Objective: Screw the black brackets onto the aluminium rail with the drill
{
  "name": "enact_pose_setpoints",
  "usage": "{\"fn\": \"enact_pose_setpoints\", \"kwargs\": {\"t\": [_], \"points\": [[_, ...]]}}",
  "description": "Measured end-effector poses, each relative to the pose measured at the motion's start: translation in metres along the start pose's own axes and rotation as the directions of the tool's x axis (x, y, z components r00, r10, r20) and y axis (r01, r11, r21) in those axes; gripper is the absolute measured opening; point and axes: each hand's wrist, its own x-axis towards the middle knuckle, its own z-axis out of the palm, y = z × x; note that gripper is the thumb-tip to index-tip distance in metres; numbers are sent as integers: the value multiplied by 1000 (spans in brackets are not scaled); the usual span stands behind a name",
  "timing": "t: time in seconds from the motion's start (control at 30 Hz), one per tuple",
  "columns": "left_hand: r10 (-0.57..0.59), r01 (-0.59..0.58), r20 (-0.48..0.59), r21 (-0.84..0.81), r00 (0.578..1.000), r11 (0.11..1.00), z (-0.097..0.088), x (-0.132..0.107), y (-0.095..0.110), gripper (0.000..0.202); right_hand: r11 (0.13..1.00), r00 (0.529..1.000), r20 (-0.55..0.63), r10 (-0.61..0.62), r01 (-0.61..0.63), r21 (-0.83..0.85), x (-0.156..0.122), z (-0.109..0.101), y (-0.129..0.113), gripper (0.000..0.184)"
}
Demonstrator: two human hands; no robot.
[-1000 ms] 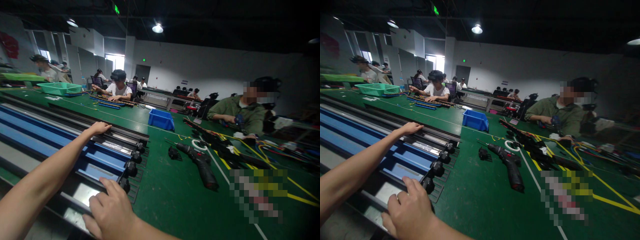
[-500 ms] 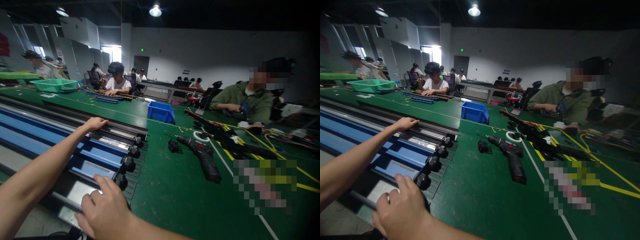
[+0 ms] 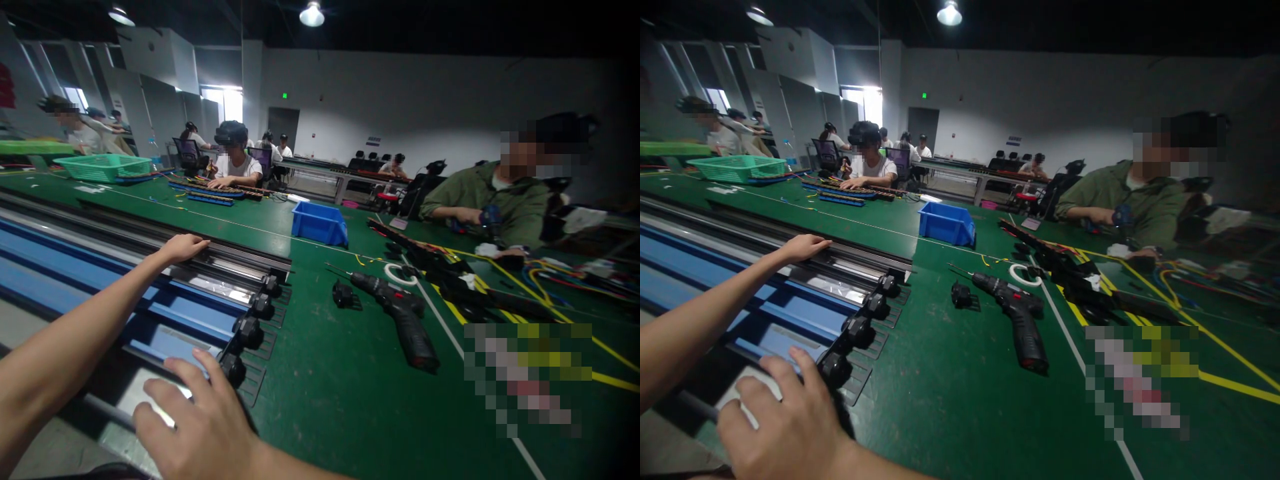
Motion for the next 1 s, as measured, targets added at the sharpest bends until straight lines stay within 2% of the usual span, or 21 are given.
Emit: {"fn": "enact_pose_setpoints", "kwargs": {"t": [0.13, 0.23, 0.3, 0.4, 0.47, 0.53, 0.63, 0.7, 0.77, 0.9, 1.0], "points": [[-2, 2, -17, -15, 1000, 1000, -3, -3, 4, 69, 998, 999, -4, -36, 36, 48, -5, -22, 11, 49], [-14, 13, -38, -12, 999, 1000, -7, -9, 12, 65, 998, 999, -10, -42, 42, 53, -32, -42, 28, 33], [-5, 5, -62, -7, 998, 1000, -10, -12, 18, 63, 1000, 1000, 12, 18, -18, 21, -57, -55, 44, 24], [20, -20, -93, -3, 996, 1000, -14, -16, 25, 59, 977, 976, 42, 212, -212, -19, -95, -72, 75, 18], [37, -37, -104, -2, 994, 999, -15, -18, 27, 56, 922, 923, 7, 385, -384, -48, -112, -83, 101, 20], [60, -60, -117, -3, 991, 998, -16, -21, 28, 56, 833, 842, -96, 532, -540, -124, -121, -92, 128, 27], [74, -74, -154, 7, 985, 997, -17, -25, 29, 58, 672, 722, -242, 648, -692, -264, -125, -104, 168, 50], [66, -60, -195, 32, 979, 998, -19, -27, 31, 58, 570, 664, -275, 695, -742, -352, -128, -108, 190, 63], [56, -43, -242, 60, 969, 997, -20, -28, 34, 59, 517, 637, -259, 726, -754, -406, -131, -108, 208, 63], [83, -65, -274, 71, 958, 995, -22, -26, 48, 59, 580, 663, -188, 724, -734, -353, -128, -95, 228, 43], [123, -114, -245, 51, 962, 992, -19, -24, 60, 57, 646, 686, -184, 704, -726, -236, -108, -77, 236, 40]]}}
